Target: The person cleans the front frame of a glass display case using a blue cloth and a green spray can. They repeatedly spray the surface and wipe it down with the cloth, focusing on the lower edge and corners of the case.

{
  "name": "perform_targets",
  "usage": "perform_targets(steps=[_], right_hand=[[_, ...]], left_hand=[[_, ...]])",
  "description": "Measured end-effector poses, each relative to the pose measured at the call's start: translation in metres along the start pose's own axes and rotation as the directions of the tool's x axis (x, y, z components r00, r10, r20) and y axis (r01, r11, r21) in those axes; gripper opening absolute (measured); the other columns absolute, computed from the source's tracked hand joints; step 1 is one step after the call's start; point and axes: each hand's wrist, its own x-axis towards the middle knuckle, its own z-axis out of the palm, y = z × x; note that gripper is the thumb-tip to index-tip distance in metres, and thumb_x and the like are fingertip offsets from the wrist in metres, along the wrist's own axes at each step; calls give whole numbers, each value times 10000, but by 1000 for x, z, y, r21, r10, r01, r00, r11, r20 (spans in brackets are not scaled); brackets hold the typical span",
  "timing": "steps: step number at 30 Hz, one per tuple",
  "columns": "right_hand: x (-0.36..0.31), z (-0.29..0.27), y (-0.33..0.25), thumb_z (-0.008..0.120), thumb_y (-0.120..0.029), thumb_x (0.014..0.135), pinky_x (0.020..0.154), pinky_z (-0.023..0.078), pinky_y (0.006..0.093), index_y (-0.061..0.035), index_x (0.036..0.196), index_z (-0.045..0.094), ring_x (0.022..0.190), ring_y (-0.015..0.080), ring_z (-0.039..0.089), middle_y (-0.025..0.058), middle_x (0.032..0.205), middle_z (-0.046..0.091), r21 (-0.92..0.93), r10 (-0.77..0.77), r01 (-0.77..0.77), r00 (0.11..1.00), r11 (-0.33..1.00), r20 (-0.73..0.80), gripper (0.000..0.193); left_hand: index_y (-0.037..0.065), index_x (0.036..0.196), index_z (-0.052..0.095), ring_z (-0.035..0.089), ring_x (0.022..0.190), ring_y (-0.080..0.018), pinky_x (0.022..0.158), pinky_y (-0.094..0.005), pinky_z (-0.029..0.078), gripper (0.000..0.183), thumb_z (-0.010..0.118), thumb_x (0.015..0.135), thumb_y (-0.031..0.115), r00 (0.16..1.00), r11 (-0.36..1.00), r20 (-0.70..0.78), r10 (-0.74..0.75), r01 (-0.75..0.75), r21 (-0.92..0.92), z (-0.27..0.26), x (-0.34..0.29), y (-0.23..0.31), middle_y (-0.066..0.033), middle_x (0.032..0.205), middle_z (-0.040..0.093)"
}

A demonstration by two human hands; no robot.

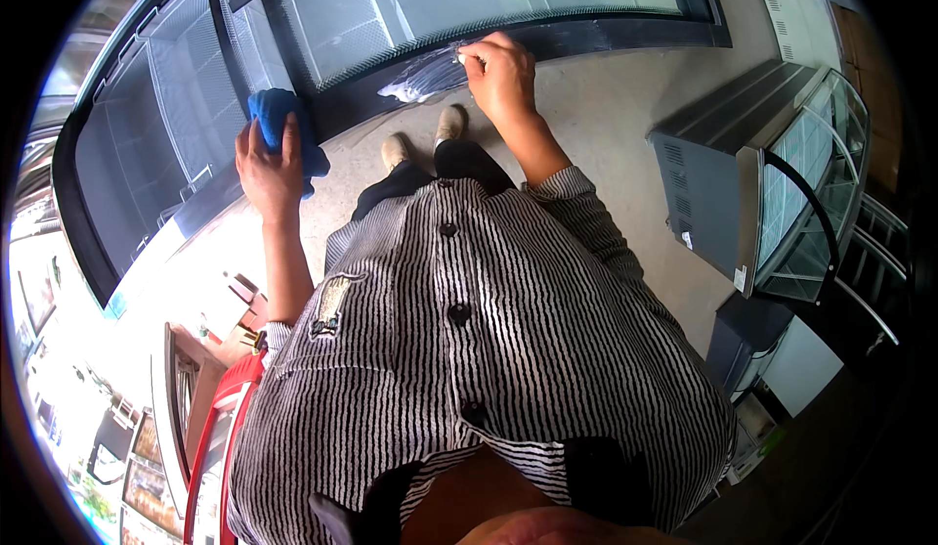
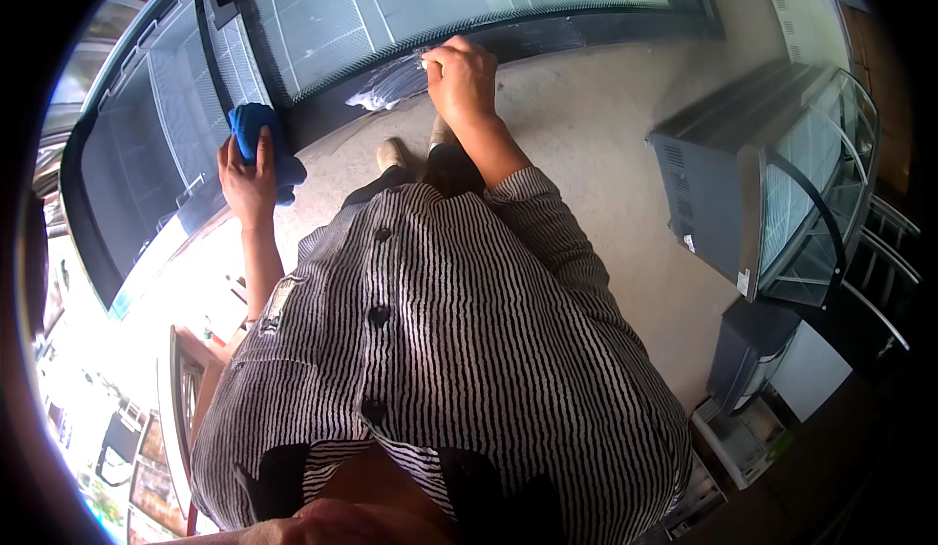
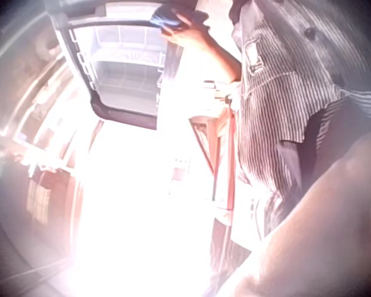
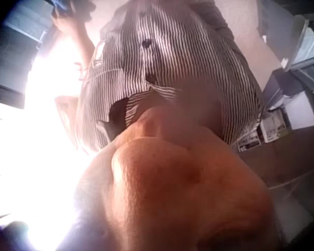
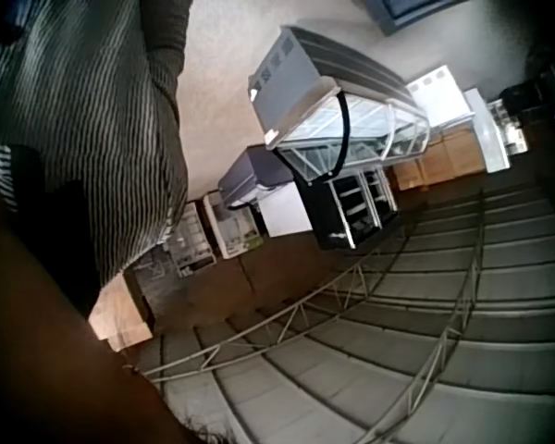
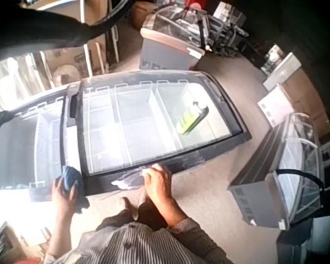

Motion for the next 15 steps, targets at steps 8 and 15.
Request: perform_targets(steps=[8,15], right_hand=[[2,3,-8,741,-75,775,597,522,358,-76,775,723,664,250,662,72,781,673,11,-18,16,990,1000,137,18],[-1,2,-26,758,-92,757,749,466,403,-94,788,737,778,231,667,24,819,684,-55,-81,101,956,993,283,38]], left_hand=[[-13,1199,649,595,1113,-420,976,-462,461,581,683,880,471,1000,1000,-6,-11,11,-2,0,-2,0,-226,1218,613],[-9,1207,649,600,1115,-415,978,-460,463,579,680,886,471,1000,1000,-6,-20,19,-20,-1,0,5,-211,1232,611]])
